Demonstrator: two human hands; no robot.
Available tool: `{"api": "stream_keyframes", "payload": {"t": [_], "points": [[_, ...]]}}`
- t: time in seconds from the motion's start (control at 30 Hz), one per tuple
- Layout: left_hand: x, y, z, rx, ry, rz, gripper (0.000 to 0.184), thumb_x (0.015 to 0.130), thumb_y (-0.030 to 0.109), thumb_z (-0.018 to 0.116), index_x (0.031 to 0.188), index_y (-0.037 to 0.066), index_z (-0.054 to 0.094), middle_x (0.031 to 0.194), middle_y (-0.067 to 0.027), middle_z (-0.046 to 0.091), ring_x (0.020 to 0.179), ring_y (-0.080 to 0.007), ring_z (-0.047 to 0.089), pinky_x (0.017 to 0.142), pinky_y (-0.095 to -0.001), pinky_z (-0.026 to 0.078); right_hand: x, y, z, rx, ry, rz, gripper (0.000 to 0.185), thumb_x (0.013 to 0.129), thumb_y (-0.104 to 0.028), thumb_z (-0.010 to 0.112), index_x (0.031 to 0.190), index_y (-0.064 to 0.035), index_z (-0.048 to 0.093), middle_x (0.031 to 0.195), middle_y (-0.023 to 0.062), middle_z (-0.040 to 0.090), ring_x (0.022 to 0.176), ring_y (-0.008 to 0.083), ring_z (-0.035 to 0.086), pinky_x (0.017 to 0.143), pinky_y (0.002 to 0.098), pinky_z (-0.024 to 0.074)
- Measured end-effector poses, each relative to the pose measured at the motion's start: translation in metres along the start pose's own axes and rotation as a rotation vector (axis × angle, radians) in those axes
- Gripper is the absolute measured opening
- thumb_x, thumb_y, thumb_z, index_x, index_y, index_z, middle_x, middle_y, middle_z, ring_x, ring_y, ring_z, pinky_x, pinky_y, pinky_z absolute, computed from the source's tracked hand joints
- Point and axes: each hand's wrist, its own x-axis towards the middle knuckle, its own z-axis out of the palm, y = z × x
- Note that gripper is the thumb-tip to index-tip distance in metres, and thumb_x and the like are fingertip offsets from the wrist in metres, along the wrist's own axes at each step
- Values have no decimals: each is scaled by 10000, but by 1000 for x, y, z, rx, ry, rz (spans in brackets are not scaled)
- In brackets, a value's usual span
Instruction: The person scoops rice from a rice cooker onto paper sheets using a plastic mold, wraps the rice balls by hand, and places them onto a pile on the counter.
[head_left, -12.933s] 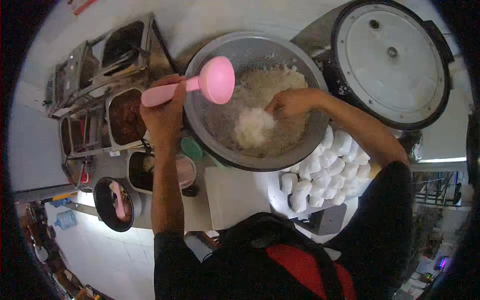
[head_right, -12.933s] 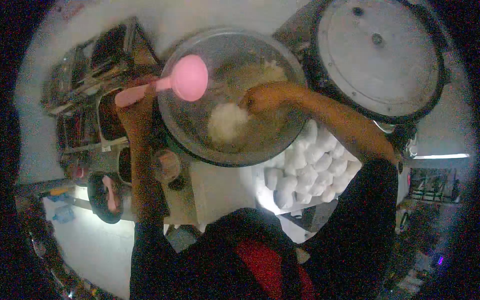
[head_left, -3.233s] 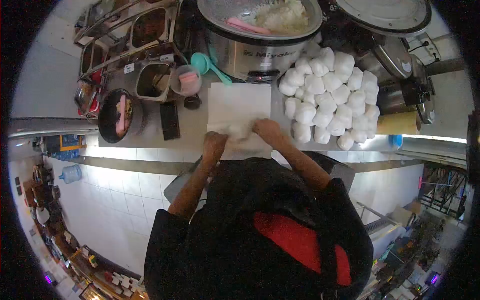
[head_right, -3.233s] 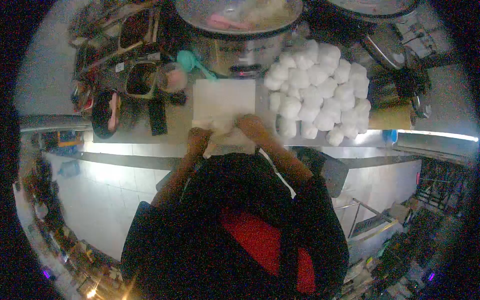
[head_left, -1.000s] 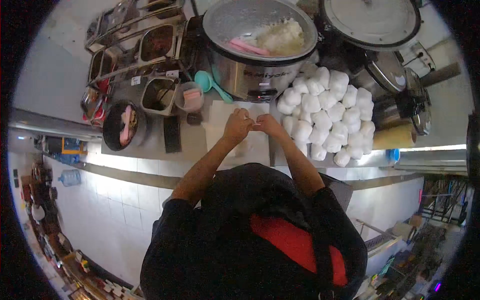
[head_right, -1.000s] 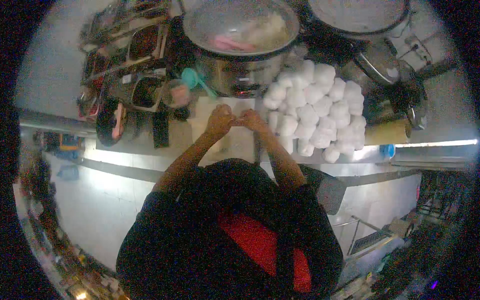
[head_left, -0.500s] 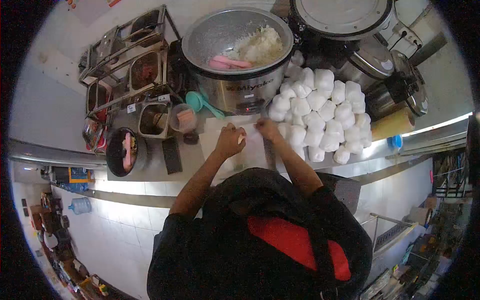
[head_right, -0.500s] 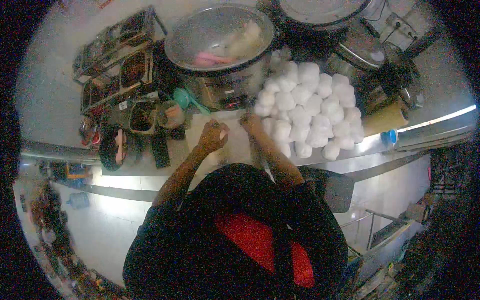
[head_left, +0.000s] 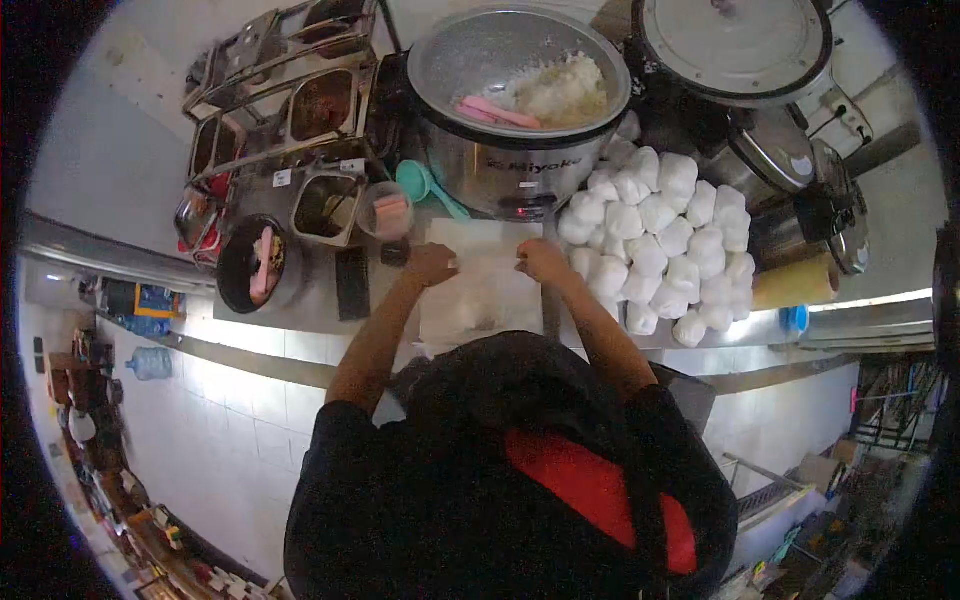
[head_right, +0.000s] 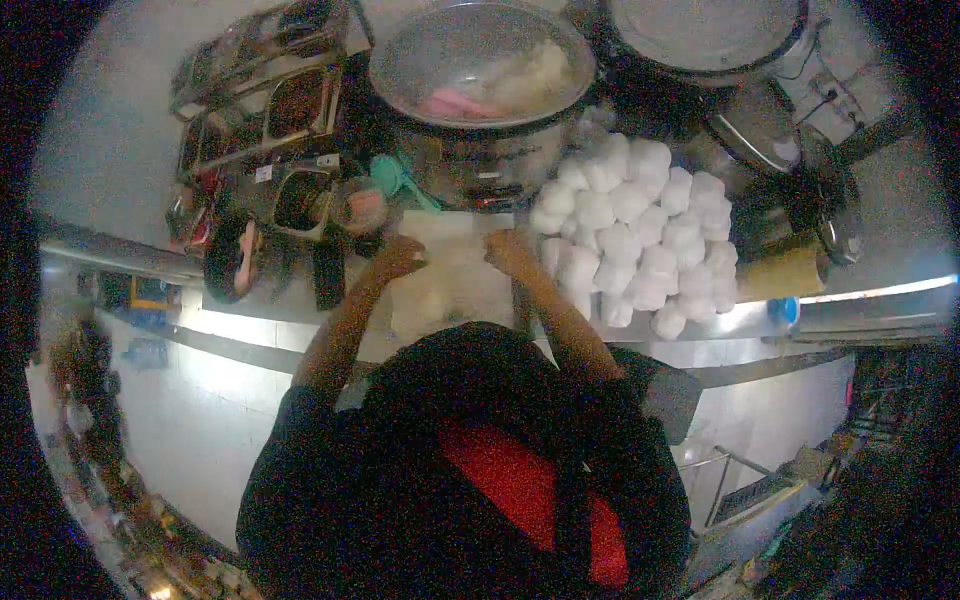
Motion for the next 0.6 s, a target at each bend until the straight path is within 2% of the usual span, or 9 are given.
{"api": "stream_keyframes", "payload": {"t": [0.1, 0.13, 0.2, 0.33, 0.4, 0.43, 0.53, 0.6], "points": [[-19, -28, -8, -83, -77, -37, 413, 746, 390, 657, 1031, 92, 647, 1072, -149, 613, 1034, -334, 558, 871, -431, 458, 2, -8, 9, -64, 197, -30, 345, 685, -300, 725, 946, -99, 622, 884, 117, 640, 906, 311, 604, 793, 430, 479], [-28, -28, -17, -105, -113, -54, 431, 743, 405, 658, 1029, 82, 645, 1064, -152, 616, 1022, -336, 564, 871, -426, 459, 4, -17, 7, -85, 165, -80, 331, 689, -283, 717, 951, -102, 623, 893, 116, 643, 912, 309, 605, 792, 433, 481], [-46, -10, -42, -94, -11, -94, 423, 747, 393, 659, 1009, 62, 647, 1017, -164, 626, 972, -333, 586, 853, -419, 469, 6, -60, -34, -129, 106, -184, 306, 698, -248, 701, 959, -108, 625, 911, 114, 649, 926, 305, 607, 790, 439, 483], [-67, 12, -59, -161, 149, -198, 378, 758, 365, 660, 956, 43, 657, 930, -169, 644, 905, -335, 610, 812, -427, 481, 33, -69, -18, 23, 1, -166, 293, 710, -270, 670, 946, -101, 633, 965, 112, 645, 942, 306, 601, 787, 438, 484], [-67, -6, -35, -290, 169, -243, 339, 771, 353, 654, 934, 55, 666, 904, -163, 652, 879, -339, 618, 794, -432, 481, 43, -50, -5, 115, -75, -118, 271, 716, -290, 654, 902, -94, 644, 963, 109, 645, 944, 302, 600, 783, 432, 486], [-68, -15, -17, -358, 179, -268, 321, 777, 347, 651, 923, 62, 670, 891, -160, 655, 866, -341, 622, 785, -435, 481, 38, -48, 1, -370, -10, -282, 266, 720, -335, 645, 820, -90, 658, 908, 109, 651, 938, 297, 603, 787, 421, 488], [-68, -24, 9, -632, 128, -328, 305, 804, 341, 633, 872, 46, 668, 847, -164, 656, 836, -348, 627, 747, -424, 481, 28, -57, -7, -88, 157, -267, 241, 722, -314, 658, 755, -76, 649, 837, 117, 644, 903, 292, 602, 779, 421, 489], [-80, -10, -1, -346, 364, -246, 300, 815, 327, 626, 843, 30, 663, 817, -177, 649, 811, -352, 628, 719, -417, 477, 58, -23, 48, 491, 295, -469, 251, 718, -316, 676, 746, -69, 640, 818, 122, 638, 867, 302, 600, 756, 419, 486]]}}
